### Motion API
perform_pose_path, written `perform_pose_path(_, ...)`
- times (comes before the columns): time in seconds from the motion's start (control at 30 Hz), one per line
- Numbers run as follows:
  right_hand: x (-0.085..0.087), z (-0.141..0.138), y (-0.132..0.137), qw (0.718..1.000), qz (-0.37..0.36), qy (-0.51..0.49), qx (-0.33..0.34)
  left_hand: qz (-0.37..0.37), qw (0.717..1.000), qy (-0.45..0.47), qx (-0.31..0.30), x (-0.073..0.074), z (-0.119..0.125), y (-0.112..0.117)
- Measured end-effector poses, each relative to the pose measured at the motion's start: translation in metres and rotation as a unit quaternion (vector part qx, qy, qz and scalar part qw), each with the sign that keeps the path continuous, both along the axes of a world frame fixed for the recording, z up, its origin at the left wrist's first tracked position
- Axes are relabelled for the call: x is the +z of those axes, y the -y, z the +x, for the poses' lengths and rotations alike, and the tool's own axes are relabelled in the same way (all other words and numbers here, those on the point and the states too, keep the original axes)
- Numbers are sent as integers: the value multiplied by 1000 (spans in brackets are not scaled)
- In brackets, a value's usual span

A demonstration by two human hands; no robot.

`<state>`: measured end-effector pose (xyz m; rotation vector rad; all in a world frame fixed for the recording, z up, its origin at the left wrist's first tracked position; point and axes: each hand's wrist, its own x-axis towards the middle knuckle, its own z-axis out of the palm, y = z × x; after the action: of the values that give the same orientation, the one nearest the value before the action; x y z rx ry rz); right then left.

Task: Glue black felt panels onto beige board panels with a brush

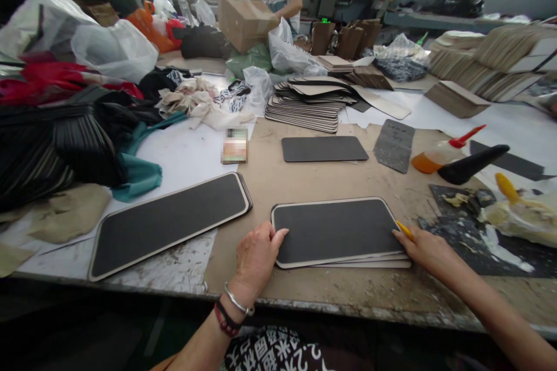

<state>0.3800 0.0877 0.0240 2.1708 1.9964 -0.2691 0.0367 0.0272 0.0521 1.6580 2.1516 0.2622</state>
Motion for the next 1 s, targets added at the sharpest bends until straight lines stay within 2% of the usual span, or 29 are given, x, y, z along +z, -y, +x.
perform_pose_path(0.1, 3, -3, -1, 999, -39, 32, 3, 1, 1000, 1, 2, -1, 0, 0)
perform_pose_path(0.27, 6, -6, 0, 998, -41, 35, 9, 0, 1000, -3, 0, -2, -1, 1)
perform_pose_path(0.47, 24, -18, 4, 998, -55, 11, -4, -6, 1000, -14, -16, 1, -1, 1)
perform_pose_path(0.6, 32, -24, 5, 998, -61, -2, -21, -10, 999, -30, -25, -4, -2, 1)
perform_pose_path(0.67, 33, -24, 6, 998, -59, -7, -28, 27, 998, -41, -35, -11, -4, 3)
perform_pose_path(0.7, 33, -25, 7, 998, -59, -10, -30, 70, 995, -44, -54, -16, -5, 4)
perform_pose_path(0.77, 34, -25, 8, 998, -58, -17, -32, 192, 973, -53, -118, -26, -9, 3)
perform_pose_path(0.87, 34, -25, 8, 997, -60, -25, -35, 345, 905, -76, -236, -42, -16, -2)
perform_pose_path(0.93, 34, -25, 8, 997, -65, -29, -37, 389, 865, -83, -306, -51, -20, -6)
perform_pose_path(1.0, 33, -24, 7, 996, -72, -33, -38, 396, 849, -79, -342, -55, -21, -9)
